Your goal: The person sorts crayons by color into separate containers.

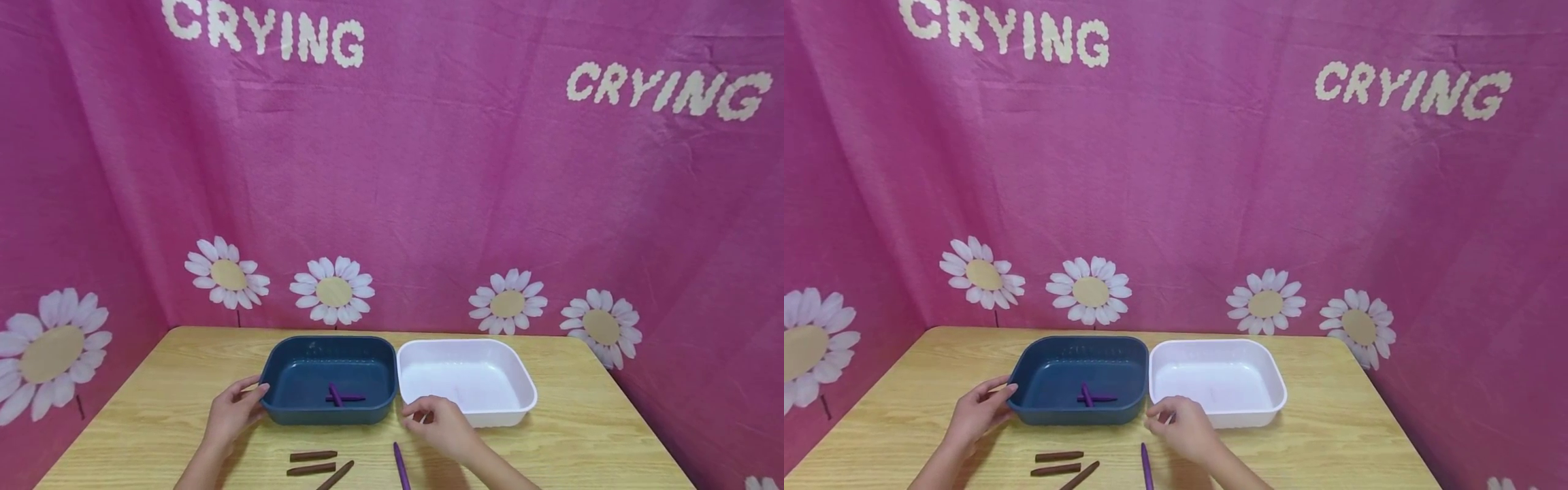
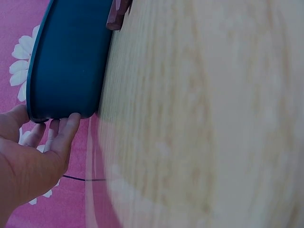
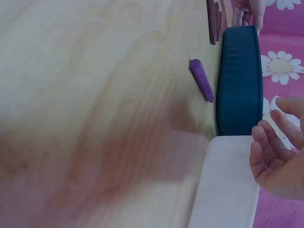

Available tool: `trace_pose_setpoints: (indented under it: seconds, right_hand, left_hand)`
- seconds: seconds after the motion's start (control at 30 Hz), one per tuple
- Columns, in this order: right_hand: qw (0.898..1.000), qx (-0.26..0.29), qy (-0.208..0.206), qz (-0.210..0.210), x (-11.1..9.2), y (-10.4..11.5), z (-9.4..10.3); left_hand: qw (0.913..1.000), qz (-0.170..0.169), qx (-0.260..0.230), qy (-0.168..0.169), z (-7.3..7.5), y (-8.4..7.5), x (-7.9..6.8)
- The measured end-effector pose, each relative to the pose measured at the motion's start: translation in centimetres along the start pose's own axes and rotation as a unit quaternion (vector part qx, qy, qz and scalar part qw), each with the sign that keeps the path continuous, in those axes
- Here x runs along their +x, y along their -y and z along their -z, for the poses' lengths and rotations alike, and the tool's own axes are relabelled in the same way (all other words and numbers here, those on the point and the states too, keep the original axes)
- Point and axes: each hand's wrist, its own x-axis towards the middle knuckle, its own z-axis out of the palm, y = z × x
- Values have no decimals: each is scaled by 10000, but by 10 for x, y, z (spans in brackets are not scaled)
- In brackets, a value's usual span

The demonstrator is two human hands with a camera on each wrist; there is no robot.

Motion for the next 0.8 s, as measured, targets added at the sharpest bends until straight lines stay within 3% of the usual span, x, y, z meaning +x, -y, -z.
trace_pose_setpoints:
  seconds: [0.4,0.8]
  right_hand:
    - [9993,317,182,-33,-19,-10,-12]
    - [9962,467,520,-515,-29,-20,-21]
  left_hand:
    - [9999,71,130,-15,2,-3,3]
    - [9999,100,-8,36,2,0,0]
